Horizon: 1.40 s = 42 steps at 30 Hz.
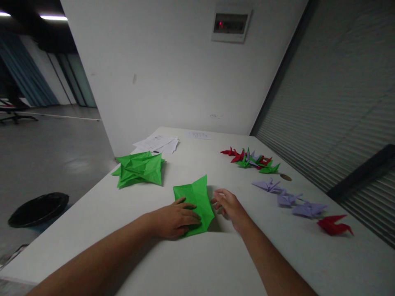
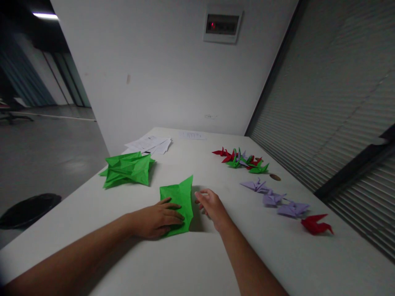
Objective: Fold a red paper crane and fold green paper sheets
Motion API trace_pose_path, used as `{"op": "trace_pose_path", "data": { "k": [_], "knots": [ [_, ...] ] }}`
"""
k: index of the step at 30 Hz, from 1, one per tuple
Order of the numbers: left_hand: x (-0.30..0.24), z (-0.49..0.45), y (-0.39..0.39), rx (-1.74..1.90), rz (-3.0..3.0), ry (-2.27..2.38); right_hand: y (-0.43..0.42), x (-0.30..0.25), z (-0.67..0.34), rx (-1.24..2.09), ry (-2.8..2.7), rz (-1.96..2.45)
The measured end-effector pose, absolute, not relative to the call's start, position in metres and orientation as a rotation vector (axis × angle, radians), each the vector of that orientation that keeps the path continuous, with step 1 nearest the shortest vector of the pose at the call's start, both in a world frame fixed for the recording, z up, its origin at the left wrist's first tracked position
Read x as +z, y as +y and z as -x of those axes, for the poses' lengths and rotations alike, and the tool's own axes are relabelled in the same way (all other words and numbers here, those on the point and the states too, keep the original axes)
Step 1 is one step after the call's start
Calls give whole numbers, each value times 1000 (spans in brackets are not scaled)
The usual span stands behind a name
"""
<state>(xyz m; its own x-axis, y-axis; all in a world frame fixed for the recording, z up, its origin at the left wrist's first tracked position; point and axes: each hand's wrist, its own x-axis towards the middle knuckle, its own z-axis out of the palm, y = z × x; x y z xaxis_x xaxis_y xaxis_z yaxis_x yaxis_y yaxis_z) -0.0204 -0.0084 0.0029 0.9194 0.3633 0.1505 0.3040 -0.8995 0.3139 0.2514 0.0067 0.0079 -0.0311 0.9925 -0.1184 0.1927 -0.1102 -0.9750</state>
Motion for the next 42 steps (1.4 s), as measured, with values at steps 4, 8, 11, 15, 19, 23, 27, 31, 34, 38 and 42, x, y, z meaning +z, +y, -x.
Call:
{"op": "trace_pose_path", "data": {
  "k": [4, 8, 11, 15, 19, 23, 27, 31, 34, 38, 42],
  "knots": [
    [2, 16, -11, 309, -2800, 448, 4, 6, -245, 1198, -1392, 1413],
    [1, 15, -14, 290, -2820, 423, 2, 5, -245, 1211, -1388, 1433],
    [3, 13, -15, 296, -2828, 422, 2, 4, -247, 1209, -1391, 1466],
    [3, 7, -19, 302, -2866, 463, 2, -4, -246, 1046, -1487, 1442],
    [0, 3, -22, 314, -2905, 477, 3, -12, -246, 852, -1593, 1510],
    [-2, 5, -20, 324, -2902, 437, 8, -10, -256, 734, -1695, 1643],
    [0, 8, -17, 333, -2849, 397, 12, -5, -268, 681, -1771, 1771],
    [4, 14, -13, 380, -2778, 381, 12, -5, -273, 607, -1877, 1852],
    [6, 25, -7, 425, -2721, 413, 11, -6, -274, 584, -1923, 1865],
    [6, 44, 3, 428, -2657, 534, 12, -8, -274, 561, -1955, 1856],
    [5, 56, 9, 391, -2645, 651, 13, -10, -279, 545, -2034, 1766]
  ]
}}
